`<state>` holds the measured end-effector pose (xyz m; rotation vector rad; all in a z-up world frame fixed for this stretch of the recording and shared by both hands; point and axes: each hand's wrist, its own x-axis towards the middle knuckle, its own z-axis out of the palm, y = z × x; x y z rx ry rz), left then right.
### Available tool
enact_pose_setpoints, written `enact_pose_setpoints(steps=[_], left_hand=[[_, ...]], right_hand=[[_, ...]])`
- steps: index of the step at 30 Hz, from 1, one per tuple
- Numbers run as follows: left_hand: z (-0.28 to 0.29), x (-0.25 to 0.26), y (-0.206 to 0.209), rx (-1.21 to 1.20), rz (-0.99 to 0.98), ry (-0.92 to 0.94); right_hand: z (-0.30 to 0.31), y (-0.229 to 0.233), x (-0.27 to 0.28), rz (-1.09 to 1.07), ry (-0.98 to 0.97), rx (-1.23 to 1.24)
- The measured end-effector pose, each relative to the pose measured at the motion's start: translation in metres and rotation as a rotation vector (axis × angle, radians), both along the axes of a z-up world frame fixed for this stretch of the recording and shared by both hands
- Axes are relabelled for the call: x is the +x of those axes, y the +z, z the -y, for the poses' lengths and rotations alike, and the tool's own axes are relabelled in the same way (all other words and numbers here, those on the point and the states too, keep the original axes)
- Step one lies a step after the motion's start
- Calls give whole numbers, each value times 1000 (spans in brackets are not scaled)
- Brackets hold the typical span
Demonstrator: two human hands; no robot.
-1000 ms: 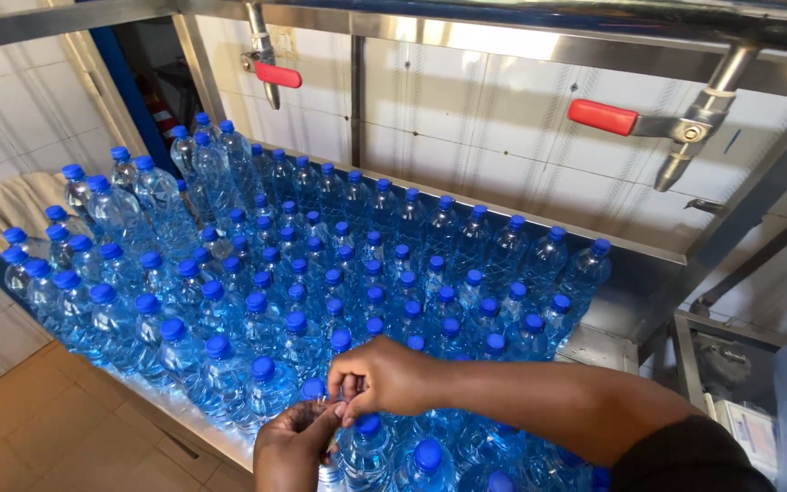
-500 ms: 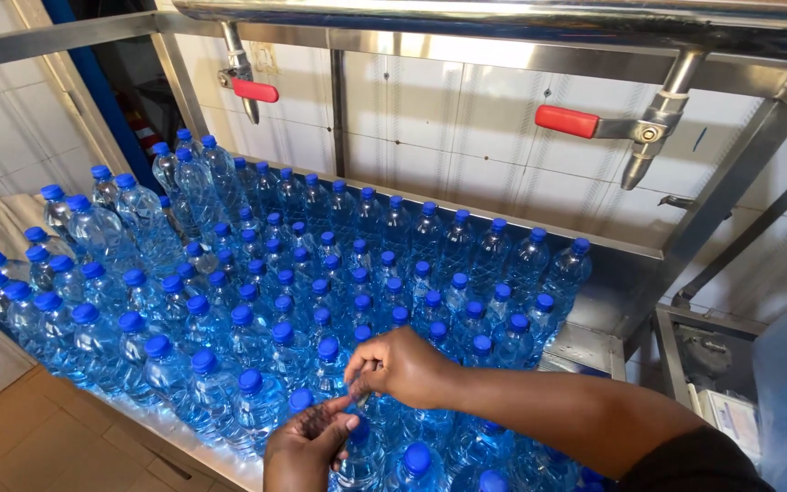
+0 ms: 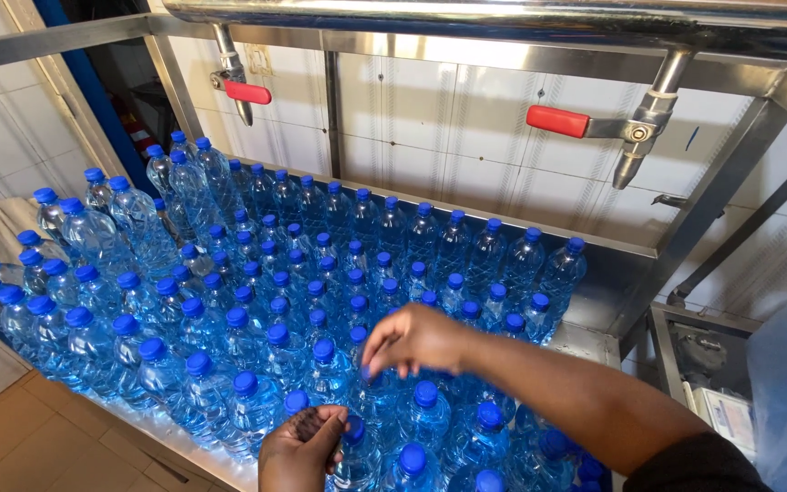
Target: Manually applying small adhesive labels or seals to the caps of filled water bottles at a workstation.
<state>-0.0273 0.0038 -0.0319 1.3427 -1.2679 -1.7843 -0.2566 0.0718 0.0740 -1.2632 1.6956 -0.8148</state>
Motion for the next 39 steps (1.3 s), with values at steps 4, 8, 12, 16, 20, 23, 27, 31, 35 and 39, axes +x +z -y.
enact_pose_setpoints(steps=[4,8,12,16,20,23,27,31,35,39], left_hand=[[8,8,6,79,16,-60],[23,11,-7,225,-40,-110],[23,12,-6,332,-55,-113],[22,6,-3,467,-194,-35],[24,5,-3,550,-314,14],[20,8,6,561,-348,22],[13,13,19,440,-267,86],[0,12,41,372,-139,127],[-3,9,43,293,-103,123],[-12,4,54,218,-129,123]], right_hand=[[28,-24,-83,-102,-368,35],[39,-91,-168,-555,-418,18],[45,-146,-209,-744,-336,5],[65,-163,-213,-617,-323,-61],[82,-176,-215,-632,-253,-166],[82,-187,-216,-793,-216,-357],[51,-138,-166,-802,60,-184],[38,-130,-154,-799,209,-12],[43,-99,-123,-804,133,-139],[51,-86,-107,-877,184,-193]])
